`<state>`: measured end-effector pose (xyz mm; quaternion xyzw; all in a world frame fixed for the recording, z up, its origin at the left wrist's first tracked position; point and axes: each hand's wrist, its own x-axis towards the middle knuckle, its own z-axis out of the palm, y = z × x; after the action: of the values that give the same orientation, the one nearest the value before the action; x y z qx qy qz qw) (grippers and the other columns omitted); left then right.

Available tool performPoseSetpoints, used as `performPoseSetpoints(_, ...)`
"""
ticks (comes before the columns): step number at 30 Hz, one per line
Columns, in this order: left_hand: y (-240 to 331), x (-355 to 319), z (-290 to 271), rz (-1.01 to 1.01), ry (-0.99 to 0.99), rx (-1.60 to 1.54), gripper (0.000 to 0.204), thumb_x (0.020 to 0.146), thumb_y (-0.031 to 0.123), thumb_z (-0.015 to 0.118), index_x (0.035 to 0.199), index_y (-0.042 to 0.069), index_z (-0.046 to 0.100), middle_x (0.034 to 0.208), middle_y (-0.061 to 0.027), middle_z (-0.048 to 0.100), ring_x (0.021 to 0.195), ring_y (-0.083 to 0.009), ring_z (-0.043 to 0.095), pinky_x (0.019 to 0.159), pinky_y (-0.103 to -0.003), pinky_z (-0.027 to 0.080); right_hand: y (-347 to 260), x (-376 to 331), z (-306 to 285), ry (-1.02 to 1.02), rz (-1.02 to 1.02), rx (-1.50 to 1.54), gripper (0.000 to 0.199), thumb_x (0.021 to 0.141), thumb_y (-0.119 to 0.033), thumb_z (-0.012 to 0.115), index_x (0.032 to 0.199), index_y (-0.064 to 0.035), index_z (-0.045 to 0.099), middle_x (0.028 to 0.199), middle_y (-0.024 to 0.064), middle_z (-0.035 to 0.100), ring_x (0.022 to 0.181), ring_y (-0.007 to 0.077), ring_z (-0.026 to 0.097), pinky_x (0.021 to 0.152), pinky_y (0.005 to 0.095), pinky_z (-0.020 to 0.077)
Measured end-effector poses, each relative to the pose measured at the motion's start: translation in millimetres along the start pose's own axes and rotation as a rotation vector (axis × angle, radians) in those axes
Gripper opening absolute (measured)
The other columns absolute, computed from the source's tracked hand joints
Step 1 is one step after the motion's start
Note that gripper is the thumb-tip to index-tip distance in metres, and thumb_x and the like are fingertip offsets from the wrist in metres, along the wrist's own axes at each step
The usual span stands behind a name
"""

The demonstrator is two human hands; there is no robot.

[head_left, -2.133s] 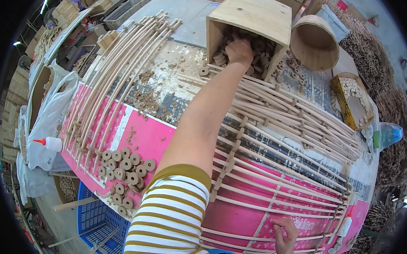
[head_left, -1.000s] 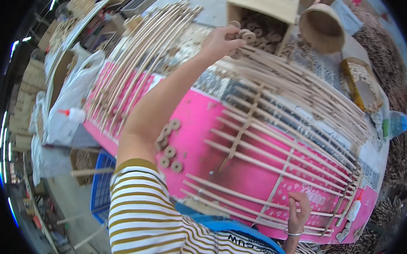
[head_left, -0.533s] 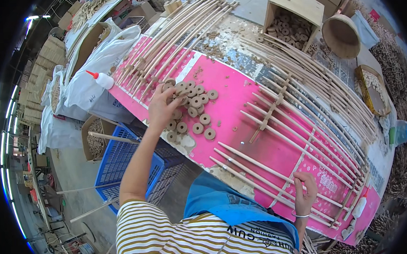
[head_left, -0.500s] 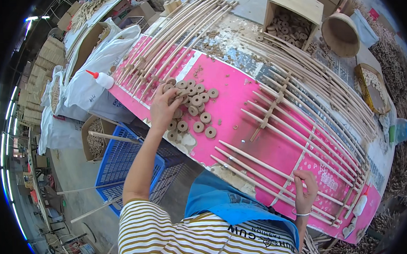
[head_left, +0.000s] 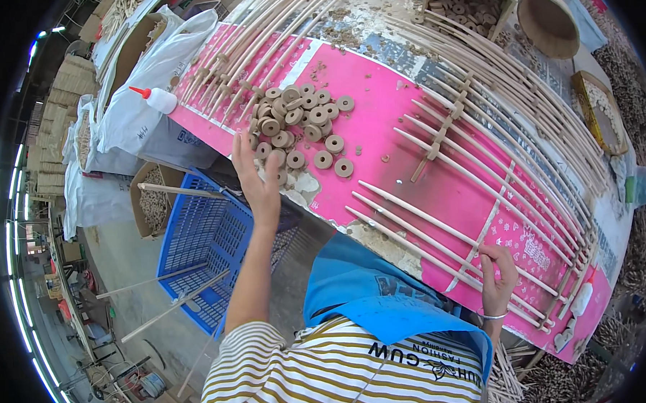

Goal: Assembling a wooden structure by gluing wooden dowels and rings onto a frame.

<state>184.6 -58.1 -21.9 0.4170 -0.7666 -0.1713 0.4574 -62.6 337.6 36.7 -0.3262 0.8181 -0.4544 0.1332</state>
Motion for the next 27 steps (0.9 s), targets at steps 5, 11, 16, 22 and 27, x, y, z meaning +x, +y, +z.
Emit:
performPoseSetpoints(5, 14, -35, -19, -0.088, -0.207, 0.293, 0.067, 0.089, 0.03, 0.081, 0.149, 0.01, 0.058, 0.122, -0.0136, 0.06, 0.115, -0.0343, 0.057, 0.098, -0.046, 0.046, 6, -4, 1, -0.007, 0.001, 0.005, 0.012, 0.098, 0.0, 0.065, 0.105, 0.0016, 0.074, 0.101, 0.0107, 0.072, 0.097, 0.0208, 0.067, 0.088, 0.033, 0.051)
performPoseSetpoints(11, 14, -21, -3, -0.04, -0.367, 0.218, 0.058, 0.087, 0.022, 0.08, 0.141, 0.006, 0.063, 0.121, -0.0146, 0.063, 0.115, -0.036, 0.059, 0.101, -0.045, 0.047, 11, 0, 1, -0.007, -0.033, -0.056, 0.013, 0.095, 0.001, 0.067, 0.106, 0.002, 0.074, 0.1, 0.0131, 0.072, 0.094, 0.0244, 0.068, 0.085, 0.0342, 0.0524)
performPoseSetpoints(16, 38, -19, -10, -0.099, -0.329, 0.125, 0.055, 0.088, 0.011, 0.079, 0.14, 0.006, 0.064, 0.12, -0.0119, 0.065, 0.104, -0.0273, 0.061, 0.087, -0.037, 0.053, 25, 4, -9, 0.027, -0.095, -0.229, 0.02, 0.09, -0.003, 0.073, 0.11, -0.002, 0.075, 0.105, 0.0127, 0.069, 0.1, 0.0287, 0.066, 0.09, 0.0388, 0.0513)
performPoseSetpoints(22, 55, -12, -5, -0.181, -0.295, -0.209, 0.031, 0.098, 0.01, 0.074, 0.128, 0.002, 0.071, 0.118, -0.0069, 0.069, 0.096, -0.0136, 0.065, 0.085, -0.029, 0.053, 43, 12, -7, -0.026, -0.162, -0.354, 0.021, 0.085, -0.009, 0.076, 0.106, -0.0063, 0.075, 0.101, 0.0099, 0.066, 0.102, 0.03, 0.061, 0.09, 0.0419, 0.0457)
performPoseSetpoints(27, 74, -16, 14, -0.657, -0.524, -0.685, 0.031, 0.102, 0.019, 0.073, 0.128, 0.003, 0.071, 0.103, 0.0018, 0.071, 0.092, -0.0063, 0.061, 0.082, -0.023, 0.049, 51, 17, -10, -0.07, -0.197, -0.361, 0.014, 0.086, -0.012, 0.076, 0.099, -0.0077, 0.075, 0.093, 0.0082, 0.062, 0.093, 0.0288, 0.058, 0.083, 0.0423, 0.0426)
